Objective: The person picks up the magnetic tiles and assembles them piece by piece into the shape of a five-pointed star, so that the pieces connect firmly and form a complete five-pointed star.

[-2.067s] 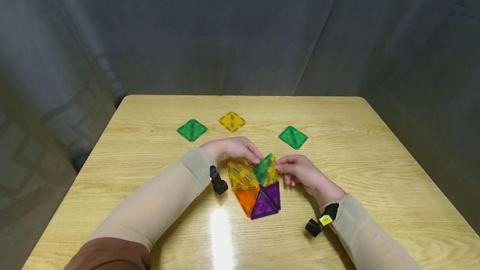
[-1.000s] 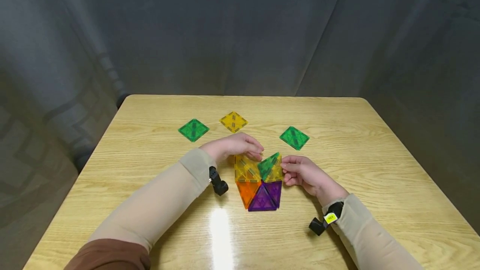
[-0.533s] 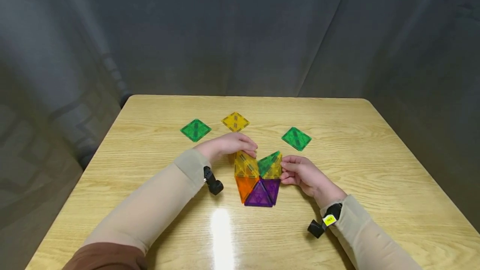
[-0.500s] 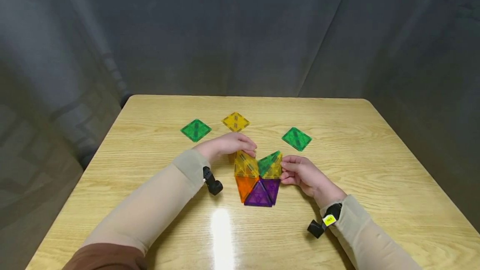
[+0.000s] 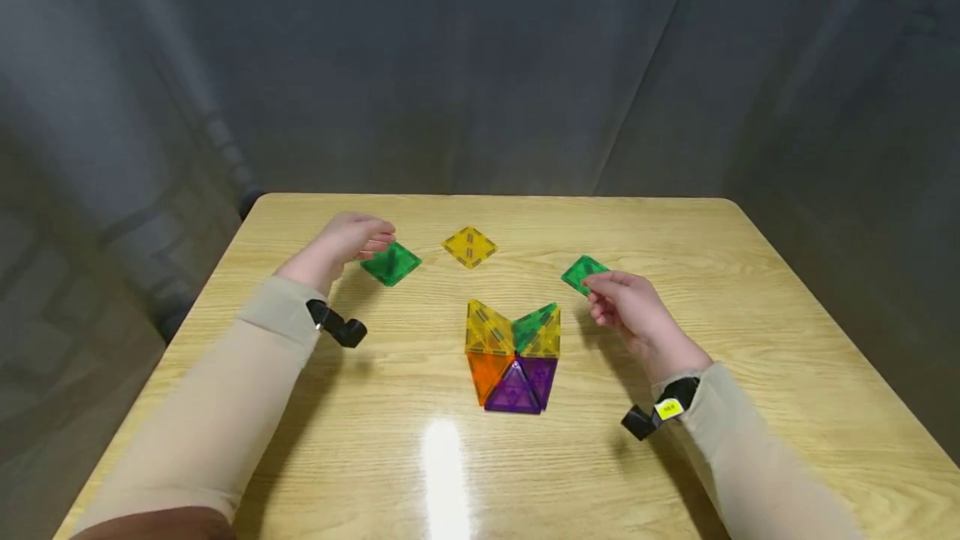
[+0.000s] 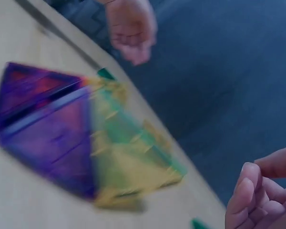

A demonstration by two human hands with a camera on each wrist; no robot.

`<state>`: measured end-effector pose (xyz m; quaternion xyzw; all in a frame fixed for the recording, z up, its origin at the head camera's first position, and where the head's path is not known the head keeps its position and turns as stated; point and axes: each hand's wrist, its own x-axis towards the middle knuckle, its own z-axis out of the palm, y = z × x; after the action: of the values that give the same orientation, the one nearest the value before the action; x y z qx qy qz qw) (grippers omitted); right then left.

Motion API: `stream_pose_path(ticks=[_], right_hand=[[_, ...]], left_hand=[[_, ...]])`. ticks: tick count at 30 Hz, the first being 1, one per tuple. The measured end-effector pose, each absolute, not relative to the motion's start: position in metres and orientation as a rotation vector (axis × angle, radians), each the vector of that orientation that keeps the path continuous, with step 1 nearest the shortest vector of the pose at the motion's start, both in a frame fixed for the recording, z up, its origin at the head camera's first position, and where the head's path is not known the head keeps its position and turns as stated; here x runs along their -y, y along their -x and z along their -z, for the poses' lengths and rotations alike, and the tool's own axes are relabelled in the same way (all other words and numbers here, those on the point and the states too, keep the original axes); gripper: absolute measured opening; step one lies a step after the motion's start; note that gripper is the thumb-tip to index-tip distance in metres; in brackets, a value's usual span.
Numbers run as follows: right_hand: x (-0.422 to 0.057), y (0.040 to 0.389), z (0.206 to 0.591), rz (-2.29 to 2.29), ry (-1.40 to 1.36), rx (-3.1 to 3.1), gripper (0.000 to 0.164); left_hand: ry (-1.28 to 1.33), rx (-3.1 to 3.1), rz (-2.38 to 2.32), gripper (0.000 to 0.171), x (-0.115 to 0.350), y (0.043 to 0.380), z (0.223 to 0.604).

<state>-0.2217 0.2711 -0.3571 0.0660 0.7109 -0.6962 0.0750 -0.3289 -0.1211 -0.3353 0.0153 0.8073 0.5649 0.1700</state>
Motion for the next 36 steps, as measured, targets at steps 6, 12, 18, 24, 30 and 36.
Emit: stream_pose_path(ticks=[6,12,18,24,30,36], right_hand=[[-0.244,0.263,0.329,1.957,-0.101,-2.196,0.028],[-0.197,0.3,0.321,1.801,0.017,-2.155,0.033],[-0.142,0.323,0.326,1.686,0.101,-2.042,0.038],[-0.1,0.335,0.335,1.546,0.178,-2.121,0.021],[-0.088,0.344,0.349,1.508,0.061,-2.108,0.016],[-0.084,0.348,0.356,1.582,0.01,-2.075,0.011]], left_hand=[[0.222,-2.343,-1.545,0.045,0.153,0.338,0.348],[0.303,-2.352,-1.5,0.035,0.164,0.342,0.363],[0.32,-2.326,-1.539,0.044,0.165,0.343,0.369],[0.291,-2.295,-1.543,0.046,0.163,0.342,0.37],[0.268,-2.248,-1.563,0.047,0.154,0.343,0.372],[0.273,-2.256,-1.584,0.044,0.15,0.345,0.373]])
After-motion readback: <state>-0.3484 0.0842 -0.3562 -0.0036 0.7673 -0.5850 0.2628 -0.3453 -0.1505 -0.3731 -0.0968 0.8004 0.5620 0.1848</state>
